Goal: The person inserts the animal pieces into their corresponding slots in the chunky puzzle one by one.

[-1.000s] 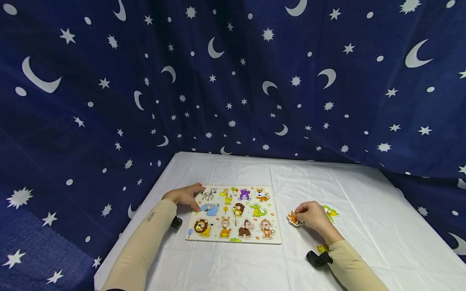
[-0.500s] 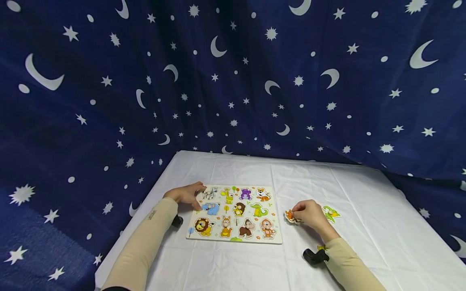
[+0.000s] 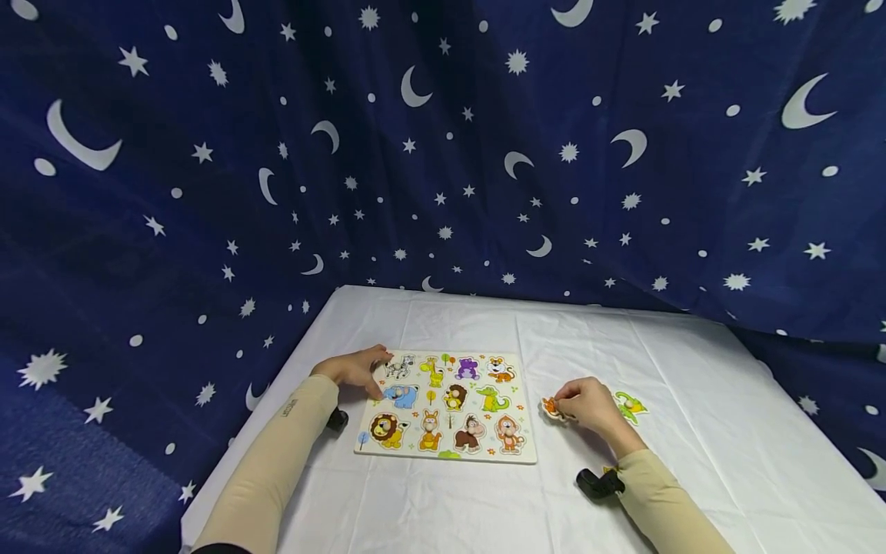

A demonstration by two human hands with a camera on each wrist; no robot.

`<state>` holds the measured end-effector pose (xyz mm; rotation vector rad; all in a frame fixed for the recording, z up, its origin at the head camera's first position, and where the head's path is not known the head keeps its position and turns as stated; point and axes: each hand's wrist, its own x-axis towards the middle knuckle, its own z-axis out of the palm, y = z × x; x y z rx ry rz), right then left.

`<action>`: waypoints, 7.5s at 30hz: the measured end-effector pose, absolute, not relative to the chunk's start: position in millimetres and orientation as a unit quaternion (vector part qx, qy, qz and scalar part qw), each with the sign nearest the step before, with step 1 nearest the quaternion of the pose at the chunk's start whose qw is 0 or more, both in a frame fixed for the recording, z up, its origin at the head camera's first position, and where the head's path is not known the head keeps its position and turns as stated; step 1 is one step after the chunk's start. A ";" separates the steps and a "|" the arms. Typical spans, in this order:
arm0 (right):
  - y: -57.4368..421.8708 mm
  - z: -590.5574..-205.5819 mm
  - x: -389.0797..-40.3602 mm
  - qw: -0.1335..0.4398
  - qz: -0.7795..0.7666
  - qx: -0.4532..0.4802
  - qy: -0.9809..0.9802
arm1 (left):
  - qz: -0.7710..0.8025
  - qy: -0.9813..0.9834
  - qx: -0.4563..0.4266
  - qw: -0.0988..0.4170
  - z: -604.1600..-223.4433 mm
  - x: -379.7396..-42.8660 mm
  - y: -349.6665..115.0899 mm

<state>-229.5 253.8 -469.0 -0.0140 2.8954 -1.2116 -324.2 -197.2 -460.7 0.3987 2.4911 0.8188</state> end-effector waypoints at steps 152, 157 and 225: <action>180.7 -470.3 -320.0 0.027 -0.379 -0.187 0.906 | 0.317 0.905 0.128 0.253 -460.0 -319.3 -198.6; 180.7 -471.0 -320.9 0.032 -0.380 -0.177 0.907 | 0.315 0.906 0.128 0.252 -459.6 -318.7 -198.6; 284.8 -443.1 -262.7 0.046 -0.343 -0.148 0.926 | 0.309 0.907 0.140 0.250 -456.3 -322.3 -202.2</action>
